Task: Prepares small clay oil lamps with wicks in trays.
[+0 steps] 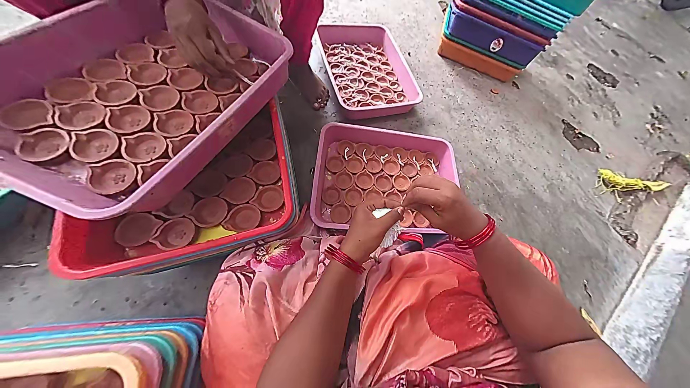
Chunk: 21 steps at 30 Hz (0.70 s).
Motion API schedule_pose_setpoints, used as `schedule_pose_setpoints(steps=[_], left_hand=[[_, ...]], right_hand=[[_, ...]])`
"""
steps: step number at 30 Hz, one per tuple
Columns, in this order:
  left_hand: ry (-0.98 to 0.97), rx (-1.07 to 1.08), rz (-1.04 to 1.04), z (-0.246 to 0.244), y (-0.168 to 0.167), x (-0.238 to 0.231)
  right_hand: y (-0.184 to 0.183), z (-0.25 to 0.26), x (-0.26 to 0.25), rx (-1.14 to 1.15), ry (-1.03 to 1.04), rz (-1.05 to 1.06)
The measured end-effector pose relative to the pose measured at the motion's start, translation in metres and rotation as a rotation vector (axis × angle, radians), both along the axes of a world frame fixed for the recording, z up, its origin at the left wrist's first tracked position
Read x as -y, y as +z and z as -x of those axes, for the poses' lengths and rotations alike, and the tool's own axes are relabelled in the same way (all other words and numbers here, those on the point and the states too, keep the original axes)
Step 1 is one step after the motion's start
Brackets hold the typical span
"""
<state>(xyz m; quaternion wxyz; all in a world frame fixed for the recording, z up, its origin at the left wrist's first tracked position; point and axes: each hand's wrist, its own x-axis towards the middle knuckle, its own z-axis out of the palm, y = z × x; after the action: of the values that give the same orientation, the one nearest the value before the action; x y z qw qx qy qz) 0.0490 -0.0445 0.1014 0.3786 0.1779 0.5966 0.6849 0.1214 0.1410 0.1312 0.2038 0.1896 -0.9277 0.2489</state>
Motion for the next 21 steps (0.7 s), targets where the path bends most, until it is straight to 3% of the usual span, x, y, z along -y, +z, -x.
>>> schedule_pose_setpoints(steps=[3, 6, 10, 16, 21], left_hand=[[-0.031, -0.144, 0.032, 0.000, -0.008, -0.002], [-0.084, -0.270, 0.206, 0.000, -0.011, -0.006], [-0.183, -0.267, 0.340, 0.001, -0.006, -0.010], [0.049, -0.197, 0.174, -0.005, -0.002, -0.010], [0.292, 0.006, -0.028, -0.008, -0.003, -0.014]], right_hand=[[-0.002, -0.001, -0.010, 0.040, -0.074, -0.026], [-0.003, 0.003, -0.026, 0.130, -0.218, -0.007], [-0.015, 0.043, -0.038, 0.258, -0.345, 0.024], [-0.060, 0.134, -0.021, 0.592, -0.283, -0.106], [-0.099, 0.199, 0.005, 0.709, -0.261, -0.021]])
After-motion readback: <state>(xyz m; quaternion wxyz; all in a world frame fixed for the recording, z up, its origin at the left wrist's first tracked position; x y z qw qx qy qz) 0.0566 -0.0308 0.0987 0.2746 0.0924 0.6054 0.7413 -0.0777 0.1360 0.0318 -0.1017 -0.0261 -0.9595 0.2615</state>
